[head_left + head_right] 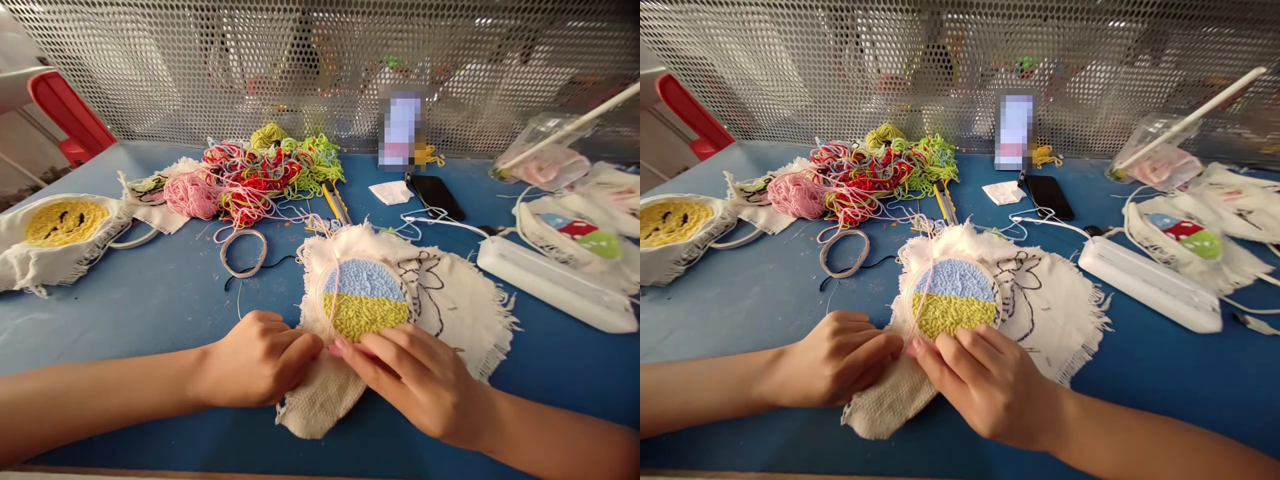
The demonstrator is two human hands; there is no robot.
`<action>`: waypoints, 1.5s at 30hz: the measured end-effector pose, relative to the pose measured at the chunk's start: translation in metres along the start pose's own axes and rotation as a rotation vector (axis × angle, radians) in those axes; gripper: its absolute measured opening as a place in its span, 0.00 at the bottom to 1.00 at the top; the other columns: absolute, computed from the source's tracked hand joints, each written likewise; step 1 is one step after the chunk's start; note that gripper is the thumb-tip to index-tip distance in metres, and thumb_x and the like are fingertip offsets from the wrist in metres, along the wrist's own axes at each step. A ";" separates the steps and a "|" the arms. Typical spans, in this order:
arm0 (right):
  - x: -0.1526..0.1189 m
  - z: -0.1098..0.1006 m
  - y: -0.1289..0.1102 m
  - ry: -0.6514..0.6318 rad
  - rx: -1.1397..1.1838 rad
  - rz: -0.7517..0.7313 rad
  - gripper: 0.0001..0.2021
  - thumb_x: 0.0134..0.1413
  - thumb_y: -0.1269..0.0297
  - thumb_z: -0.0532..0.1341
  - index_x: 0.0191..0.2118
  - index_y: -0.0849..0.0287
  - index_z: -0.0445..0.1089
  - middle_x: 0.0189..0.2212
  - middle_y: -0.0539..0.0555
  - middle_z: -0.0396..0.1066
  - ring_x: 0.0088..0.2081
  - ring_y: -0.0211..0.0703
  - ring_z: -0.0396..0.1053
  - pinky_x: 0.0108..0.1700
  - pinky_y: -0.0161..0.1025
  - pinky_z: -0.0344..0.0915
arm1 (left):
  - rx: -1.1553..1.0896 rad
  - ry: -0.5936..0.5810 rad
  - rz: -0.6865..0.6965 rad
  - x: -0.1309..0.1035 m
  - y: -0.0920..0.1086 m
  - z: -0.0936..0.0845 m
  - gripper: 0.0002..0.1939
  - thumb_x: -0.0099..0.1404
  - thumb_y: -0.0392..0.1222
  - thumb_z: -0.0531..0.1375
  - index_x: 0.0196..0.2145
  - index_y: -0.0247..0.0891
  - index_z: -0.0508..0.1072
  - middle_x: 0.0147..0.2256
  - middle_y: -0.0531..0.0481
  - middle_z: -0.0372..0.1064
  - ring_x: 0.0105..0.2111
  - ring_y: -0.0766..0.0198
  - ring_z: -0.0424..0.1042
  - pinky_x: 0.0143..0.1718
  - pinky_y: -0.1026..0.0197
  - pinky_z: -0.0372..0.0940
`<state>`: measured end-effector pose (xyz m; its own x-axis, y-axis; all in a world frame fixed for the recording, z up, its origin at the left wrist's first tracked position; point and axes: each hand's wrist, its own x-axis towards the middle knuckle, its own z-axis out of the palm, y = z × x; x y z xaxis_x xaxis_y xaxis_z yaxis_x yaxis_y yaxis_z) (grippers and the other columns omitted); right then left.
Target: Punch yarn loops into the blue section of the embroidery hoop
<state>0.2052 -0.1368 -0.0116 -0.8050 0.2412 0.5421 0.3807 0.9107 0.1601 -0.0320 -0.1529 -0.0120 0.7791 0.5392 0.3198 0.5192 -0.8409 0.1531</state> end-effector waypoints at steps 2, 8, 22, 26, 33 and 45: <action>-0.001 0.000 0.000 -0.011 0.011 0.004 0.19 0.48 0.73 0.63 0.49 0.64 0.69 0.32 0.53 0.71 0.32 0.38 0.66 0.31 0.37 0.64 | -0.010 -0.006 -0.002 -0.001 0.001 0.000 0.06 0.64 0.33 0.48 0.34 0.34 0.64 0.19 0.55 0.61 0.16 0.68 0.57 0.20 0.62 0.49; -0.002 0.000 0.000 -0.019 0.033 0.013 0.17 0.51 0.73 0.61 0.49 0.64 0.69 0.32 0.53 0.71 0.32 0.37 0.67 0.32 0.36 0.65 | -0.044 -0.014 0.019 0.001 0.000 -0.001 0.07 0.64 0.32 0.47 0.36 0.33 0.63 0.19 0.55 0.61 0.16 0.67 0.56 0.19 0.61 0.49; -0.006 0.000 0.001 -0.078 -0.085 -0.050 0.22 0.49 0.71 0.62 0.52 0.68 0.65 0.35 0.55 0.72 0.30 0.37 0.67 0.28 0.37 0.63 | 0.011 0.006 0.114 0.000 -0.001 -0.004 0.08 0.64 0.32 0.48 0.39 0.31 0.64 0.20 0.54 0.62 0.17 0.68 0.57 0.19 0.61 0.50; -0.005 -0.002 0.001 -0.092 -0.063 -0.057 0.21 0.50 0.70 0.62 0.52 0.67 0.66 0.33 0.53 0.72 0.30 0.36 0.66 0.28 0.36 0.62 | -0.013 -0.018 0.099 0.001 -0.002 -0.003 0.08 0.65 0.33 0.47 0.38 0.32 0.64 0.20 0.53 0.62 0.17 0.68 0.58 0.19 0.61 0.50; -0.007 -0.001 -0.001 -0.029 -0.077 0.009 0.20 0.51 0.73 0.60 0.52 0.66 0.66 0.35 0.55 0.71 0.33 0.38 0.66 0.33 0.38 0.63 | -0.061 -0.037 0.018 0.001 -0.003 0.001 0.09 0.63 0.33 0.47 0.40 0.33 0.63 0.22 0.53 0.63 0.18 0.67 0.60 0.20 0.60 0.50; -0.005 -0.004 0.001 -0.059 -0.155 0.002 0.20 0.51 0.71 0.61 0.52 0.61 0.66 0.36 0.54 0.72 0.38 0.43 0.68 0.41 0.44 0.63 | -0.064 -0.026 -0.101 0.002 0.003 0.004 0.11 0.63 0.30 0.48 0.44 0.36 0.61 0.25 0.54 0.66 0.18 0.68 0.59 0.21 0.62 0.51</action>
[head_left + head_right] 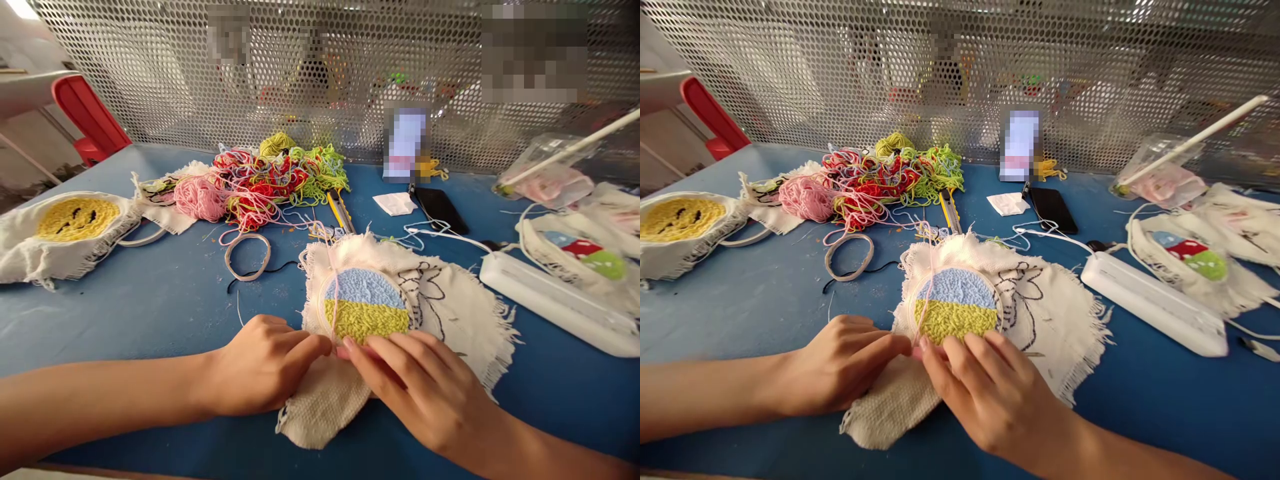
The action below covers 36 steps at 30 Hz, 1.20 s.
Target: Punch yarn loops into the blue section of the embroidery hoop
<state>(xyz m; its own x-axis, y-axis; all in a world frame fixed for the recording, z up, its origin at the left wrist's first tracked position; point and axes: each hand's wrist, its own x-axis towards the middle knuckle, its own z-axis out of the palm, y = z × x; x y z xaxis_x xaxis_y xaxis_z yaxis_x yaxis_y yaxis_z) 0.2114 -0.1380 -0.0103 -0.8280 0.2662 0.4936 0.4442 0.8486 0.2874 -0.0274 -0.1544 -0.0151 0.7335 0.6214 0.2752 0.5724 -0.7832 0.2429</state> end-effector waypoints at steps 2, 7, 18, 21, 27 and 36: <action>0.000 -0.001 0.004 0.019 0.019 0.025 0.23 0.49 0.71 0.63 0.53 0.58 0.65 0.34 0.54 0.72 0.37 0.44 0.68 0.39 0.44 0.64 | -0.014 0.011 0.019 -0.001 0.000 -0.001 0.11 0.63 0.31 0.48 0.43 0.36 0.61 0.24 0.54 0.66 0.19 0.67 0.59 0.21 0.62 0.51; -0.001 -0.003 0.014 0.072 -0.036 0.071 0.25 0.45 0.71 0.65 0.52 0.62 0.64 0.36 0.59 0.73 0.40 0.49 0.69 0.41 0.49 0.64 | -0.005 0.047 0.017 -0.002 0.000 -0.003 0.11 0.62 0.30 0.48 0.42 0.36 0.61 0.23 0.55 0.65 0.18 0.68 0.59 0.20 0.62 0.50; 0.001 -0.002 0.016 0.060 -0.090 0.147 0.15 0.46 0.76 0.62 0.43 0.61 0.70 0.30 0.54 0.73 0.33 0.43 0.68 0.43 0.49 0.61 | 0.032 0.092 -0.012 -0.001 0.000 -0.002 0.11 0.62 0.29 0.48 0.42 0.37 0.62 0.23 0.55 0.66 0.18 0.68 0.59 0.19 0.62 0.50; -0.001 -0.003 0.017 0.021 -0.125 0.124 0.22 0.46 0.77 0.61 0.50 0.56 0.67 0.26 0.51 0.70 0.29 0.40 0.65 0.37 0.44 0.60 | 0.044 0.085 -0.010 -0.002 0.000 -0.001 0.11 0.62 0.29 0.48 0.41 0.36 0.62 0.22 0.55 0.65 0.18 0.68 0.59 0.20 0.63 0.50; -0.004 -0.001 0.017 -0.063 -0.141 0.127 0.28 0.48 0.74 0.60 0.57 0.57 0.60 0.24 0.51 0.66 0.25 0.38 0.59 0.30 0.39 0.54 | 0.034 0.078 -0.017 -0.002 0.000 -0.001 0.11 0.62 0.29 0.48 0.41 0.36 0.62 0.22 0.55 0.65 0.18 0.68 0.60 0.19 0.63 0.51; -0.004 0.004 0.020 -0.038 -0.103 0.100 0.24 0.50 0.77 0.55 0.55 0.68 0.61 0.32 0.58 0.70 0.31 0.44 0.61 0.33 0.42 0.57 | 0.044 0.104 -0.006 -0.002 -0.002 -0.001 0.12 0.61 0.28 0.49 0.42 0.35 0.62 0.23 0.55 0.66 0.19 0.67 0.61 0.20 0.63 0.53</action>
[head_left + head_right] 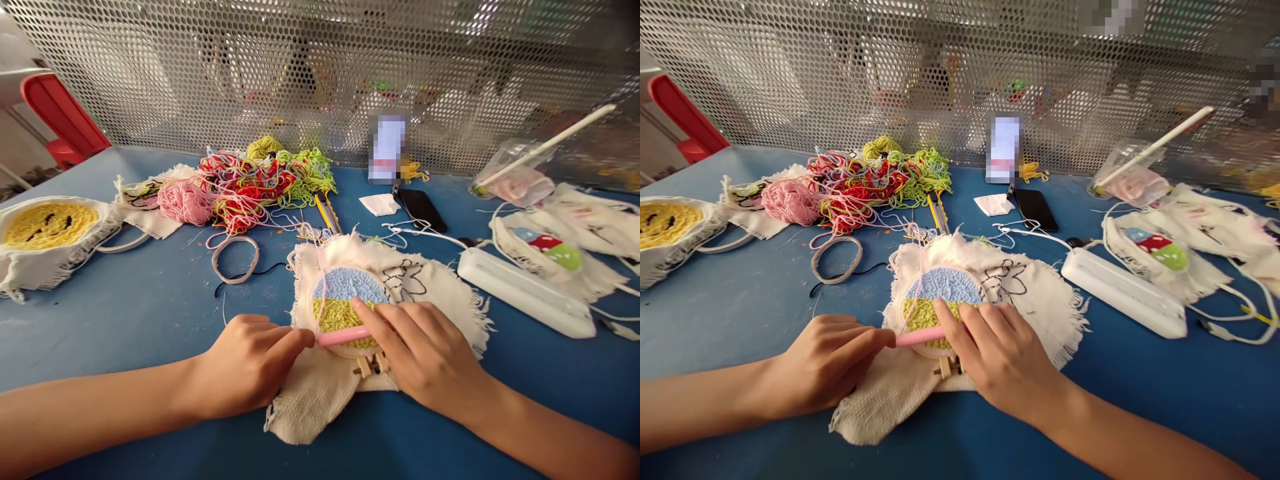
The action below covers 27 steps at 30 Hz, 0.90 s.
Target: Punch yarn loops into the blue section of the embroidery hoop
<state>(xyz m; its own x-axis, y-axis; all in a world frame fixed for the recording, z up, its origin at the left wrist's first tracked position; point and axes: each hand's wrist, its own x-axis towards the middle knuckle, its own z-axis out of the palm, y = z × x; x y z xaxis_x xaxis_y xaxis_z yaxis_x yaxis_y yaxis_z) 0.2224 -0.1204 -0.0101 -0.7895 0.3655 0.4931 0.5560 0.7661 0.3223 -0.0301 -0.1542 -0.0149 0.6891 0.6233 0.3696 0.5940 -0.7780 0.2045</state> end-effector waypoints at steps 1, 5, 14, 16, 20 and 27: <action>0.000 0.000 0.000 -0.006 -0.009 -0.005 0.24 0.50 0.77 0.55 0.55 0.66 0.61 0.33 0.57 0.70 0.32 0.44 0.61 0.34 0.42 0.58 | 0.006 0.003 -0.006 0.000 0.000 0.000 0.12 0.61 0.28 0.50 0.42 0.35 0.62 0.23 0.55 0.66 0.19 0.67 0.61 0.20 0.63 0.52; 0.000 0.000 -0.001 -0.019 0.000 -0.015 0.22 0.51 0.76 0.56 0.54 0.63 0.63 0.35 0.57 0.70 0.34 0.44 0.62 0.35 0.42 0.59 | 0.022 0.006 -0.013 0.001 -0.001 0.001 0.10 0.61 0.29 0.50 0.40 0.36 0.63 0.23 0.56 0.66 0.18 0.67 0.61 0.19 0.62 0.51; 0.000 -0.002 -0.006 0.164 -0.014 0.007 0.18 0.48 0.73 0.63 0.48 0.57 0.69 0.42 0.57 0.63 0.41 0.44 0.62 0.43 0.44 0.62 | 0.020 -0.033 -0.046 0.000 0.000 0.002 0.10 0.62 0.29 0.49 0.40 0.37 0.63 0.23 0.56 0.66 0.18 0.67 0.62 0.19 0.62 0.51; 0.001 -0.004 -0.006 0.189 -0.004 -0.011 0.18 0.47 0.74 0.63 0.47 0.58 0.70 0.41 0.57 0.63 0.41 0.43 0.63 0.42 0.43 0.63 | 0.010 -0.025 -0.048 0.001 -0.001 0.002 0.10 0.62 0.29 0.49 0.41 0.37 0.63 0.23 0.56 0.66 0.18 0.67 0.62 0.19 0.63 0.51; 0.003 -0.008 -0.005 0.131 -0.030 -0.018 0.17 0.47 0.74 0.63 0.46 0.58 0.70 0.41 0.59 0.67 0.41 0.47 0.67 0.39 0.43 0.65 | 0.017 -0.003 -0.033 0.002 0.000 0.001 0.11 0.61 0.29 0.48 0.40 0.36 0.63 0.21 0.56 0.64 0.17 0.68 0.60 0.18 0.63 0.50; 0.003 -0.013 -0.002 0.084 -0.152 -0.022 0.20 0.49 0.72 0.62 0.50 0.54 0.68 0.34 0.54 0.71 0.34 0.43 0.68 0.37 0.44 0.62 | -0.065 -0.071 -0.051 0.002 0.001 -0.002 0.09 0.62 0.31 0.47 0.38 0.35 0.64 0.22 0.54 0.66 0.19 0.69 0.63 0.20 0.64 0.53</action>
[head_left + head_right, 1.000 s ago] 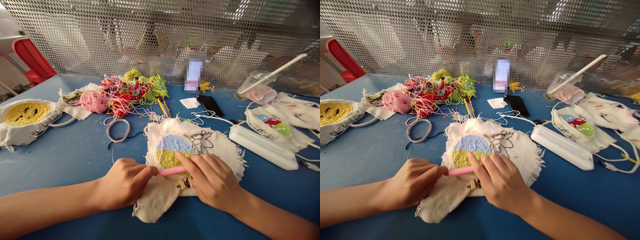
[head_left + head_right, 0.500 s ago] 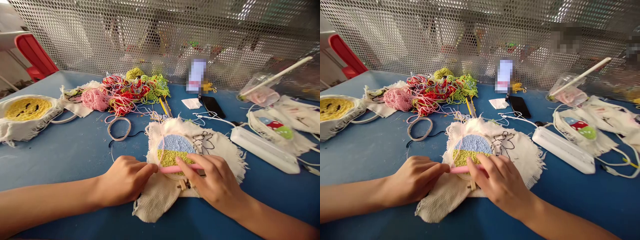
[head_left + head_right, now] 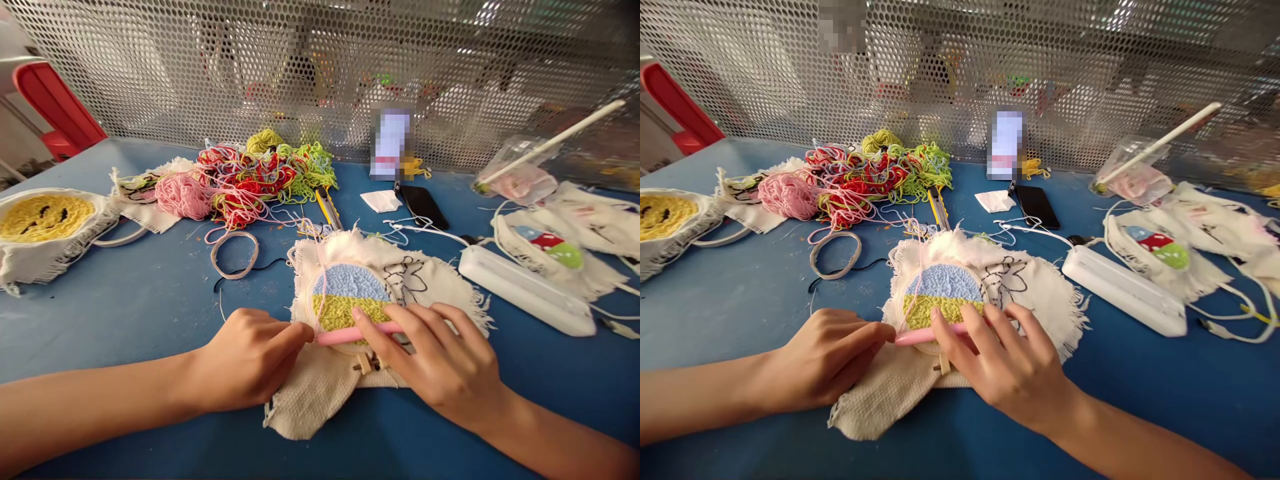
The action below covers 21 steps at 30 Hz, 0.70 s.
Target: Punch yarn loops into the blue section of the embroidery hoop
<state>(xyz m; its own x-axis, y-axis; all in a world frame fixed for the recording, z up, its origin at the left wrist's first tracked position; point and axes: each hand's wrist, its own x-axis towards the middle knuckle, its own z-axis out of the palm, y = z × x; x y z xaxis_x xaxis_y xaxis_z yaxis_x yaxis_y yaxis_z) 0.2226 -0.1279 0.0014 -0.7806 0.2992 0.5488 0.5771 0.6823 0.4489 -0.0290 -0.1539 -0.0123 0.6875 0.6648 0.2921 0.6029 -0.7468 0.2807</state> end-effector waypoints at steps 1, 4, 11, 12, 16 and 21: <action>-0.001 0.000 0.001 -0.009 0.040 0.001 0.21 0.49 0.73 0.62 0.51 0.55 0.67 0.33 0.54 0.70 0.32 0.41 0.68 0.36 0.42 0.62 | -0.003 0.004 -0.002 0.000 0.000 0.000 0.09 0.62 0.31 0.47 0.39 0.35 0.64 0.22 0.54 0.66 0.19 0.68 0.63 0.20 0.64 0.53; -0.006 0.004 0.002 -0.012 0.174 -0.023 0.25 0.50 0.75 0.61 0.55 0.57 0.62 0.34 0.54 0.69 0.32 0.38 0.67 0.34 0.39 0.63 | 0.049 0.021 0.022 0.000 -0.002 -0.003 0.08 0.63 0.32 0.48 0.39 0.35 0.64 0.21 0.54 0.65 0.19 0.68 0.62 0.20 0.63 0.53; -0.009 0.010 0.006 -0.085 0.274 -0.018 0.23 0.50 0.82 0.56 0.54 0.74 0.61 0.43 0.63 0.66 0.44 0.47 0.65 0.45 0.42 0.64 | 0.519 -0.005 0.074 0.007 -0.008 -0.013 0.05 0.63 0.33 0.51 0.38 0.37 0.64 0.22 0.55 0.61 0.19 0.66 0.59 0.20 0.61 0.50; -0.009 0.010 0.007 -0.087 0.253 -0.021 0.23 0.50 0.82 0.56 0.54 0.75 0.61 0.43 0.63 0.67 0.44 0.47 0.65 0.45 0.43 0.64 | 0.545 -0.019 0.064 0.008 -0.009 -0.013 0.05 0.63 0.33 0.51 0.37 0.37 0.64 0.23 0.55 0.61 0.20 0.66 0.59 0.20 0.61 0.51; -0.008 0.009 0.015 -0.065 0.122 -0.002 0.22 0.50 0.79 0.59 0.53 0.74 0.62 0.34 0.59 0.70 0.36 0.46 0.66 0.40 0.44 0.64 | 0.522 -0.075 0.007 0.008 -0.012 -0.010 0.05 0.61 0.31 0.51 0.34 0.38 0.63 0.25 0.54 0.61 0.21 0.65 0.60 0.20 0.61 0.52; -0.007 0.014 0.023 -0.062 0.115 0.067 0.09 0.51 0.69 0.61 0.38 0.66 0.71 0.27 0.56 0.70 0.32 0.42 0.65 0.36 0.42 0.62 | 0.464 -0.070 -0.034 0.009 -0.015 -0.008 0.06 0.61 0.30 0.49 0.31 0.38 0.62 0.24 0.54 0.60 0.20 0.66 0.59 0.20 0.61 0.52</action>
<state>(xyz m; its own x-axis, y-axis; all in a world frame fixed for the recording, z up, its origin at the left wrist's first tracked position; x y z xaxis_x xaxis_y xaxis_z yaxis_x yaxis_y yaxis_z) 0.2383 -0.1051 -0.0022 -0.7564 0.3847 0.5290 0.6000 0.7301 0.3270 -0.0345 -0.1367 -0.0061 0.6802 0.6984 0.2227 0.7319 -0.6637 -0.1542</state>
